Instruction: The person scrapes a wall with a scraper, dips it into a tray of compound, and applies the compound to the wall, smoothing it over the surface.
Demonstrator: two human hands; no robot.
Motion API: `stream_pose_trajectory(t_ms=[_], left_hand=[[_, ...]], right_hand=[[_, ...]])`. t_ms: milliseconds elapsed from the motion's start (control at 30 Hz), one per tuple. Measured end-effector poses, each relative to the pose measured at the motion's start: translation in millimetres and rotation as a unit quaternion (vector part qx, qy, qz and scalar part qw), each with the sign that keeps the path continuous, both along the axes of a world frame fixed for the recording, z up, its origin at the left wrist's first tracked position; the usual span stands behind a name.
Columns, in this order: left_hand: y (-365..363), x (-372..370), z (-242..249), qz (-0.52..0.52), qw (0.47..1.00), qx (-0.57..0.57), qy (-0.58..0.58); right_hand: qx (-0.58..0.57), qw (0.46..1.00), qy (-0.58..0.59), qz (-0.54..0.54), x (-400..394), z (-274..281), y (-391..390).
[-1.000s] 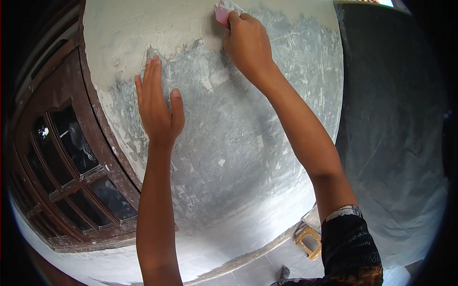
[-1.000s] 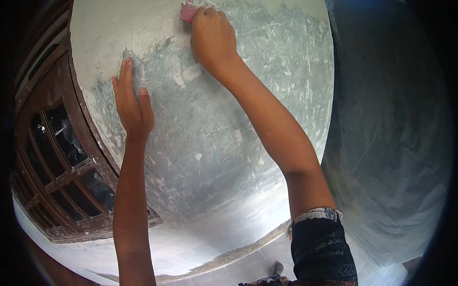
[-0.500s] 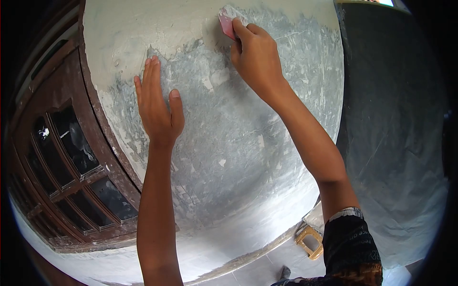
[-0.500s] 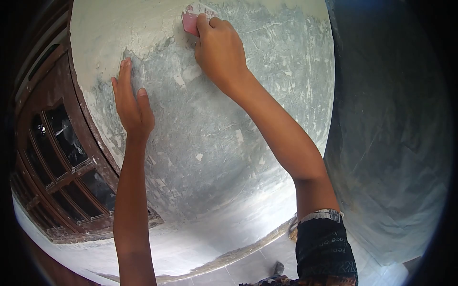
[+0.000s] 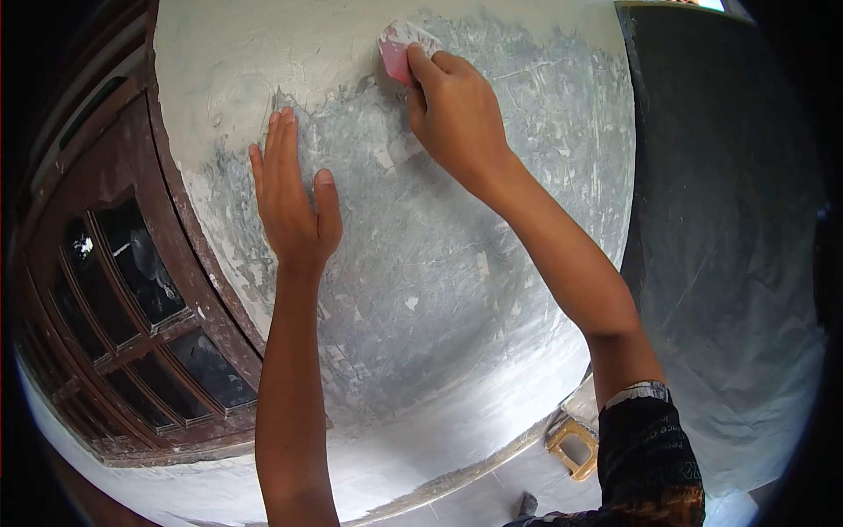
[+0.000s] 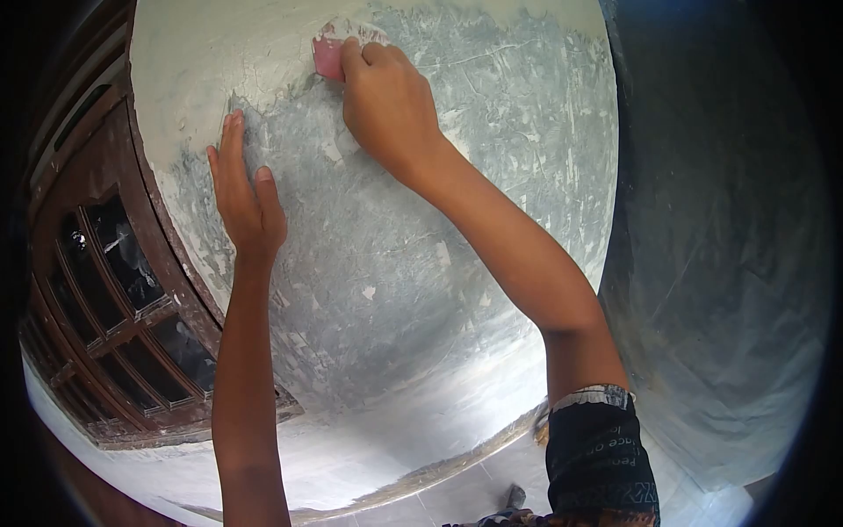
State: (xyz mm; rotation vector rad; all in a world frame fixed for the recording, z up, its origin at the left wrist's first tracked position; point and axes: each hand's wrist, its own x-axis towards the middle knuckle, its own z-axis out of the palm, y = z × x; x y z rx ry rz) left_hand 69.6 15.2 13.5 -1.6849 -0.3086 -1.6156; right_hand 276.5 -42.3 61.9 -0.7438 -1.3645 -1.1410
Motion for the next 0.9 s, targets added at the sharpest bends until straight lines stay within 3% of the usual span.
stream_pose_trajectory(t_ms=[133, 233, 367, 433, 567, 700, 800, 900], left_hand=[[3, -1, 1, 0.003, 1.000, 0.010, 0.003], [2, -1, 1, -0.006, 1.000, 0.014, -0.003], [2, 0, 1, -0.026, 0.999, 0.014, -0.015], [2, -1, 1, -0.025, 1.000, 0.008, -0.016], [1, 0, 0, -0.014, 1.000, 0.003, -0.013], [-2, 2, 0, -0.029, 0.999, 0.006, -0.025], [-3, 0, -1, -0.062, 0.997, 0.005, -0.044], [-1, 0, 2, -0.073, 0.996, 0.005, -0.053]], right_hand=[[0.029, 0.998, 0.010, -0.057, 17, 36, 31], [0.025, 0.997, -0.037, -0.062, -7, -6, 39], [-0.019, 0.998, -0.062, 0.015, -27, -57, 12], [-0.028, 0.996, -0.066, 0.044, -20, -43, -3], [0.010, 0.998, 0.005, -0.064, 7, 23, 18], [0.040, 0.994, -0.023, -0.102, -12, 6, 42], [0.038, 0.994, -0.085, -0.055, -36, -44, 25], [0.019, 0.993, -0.112, 0.025, -27, -46, 11]])
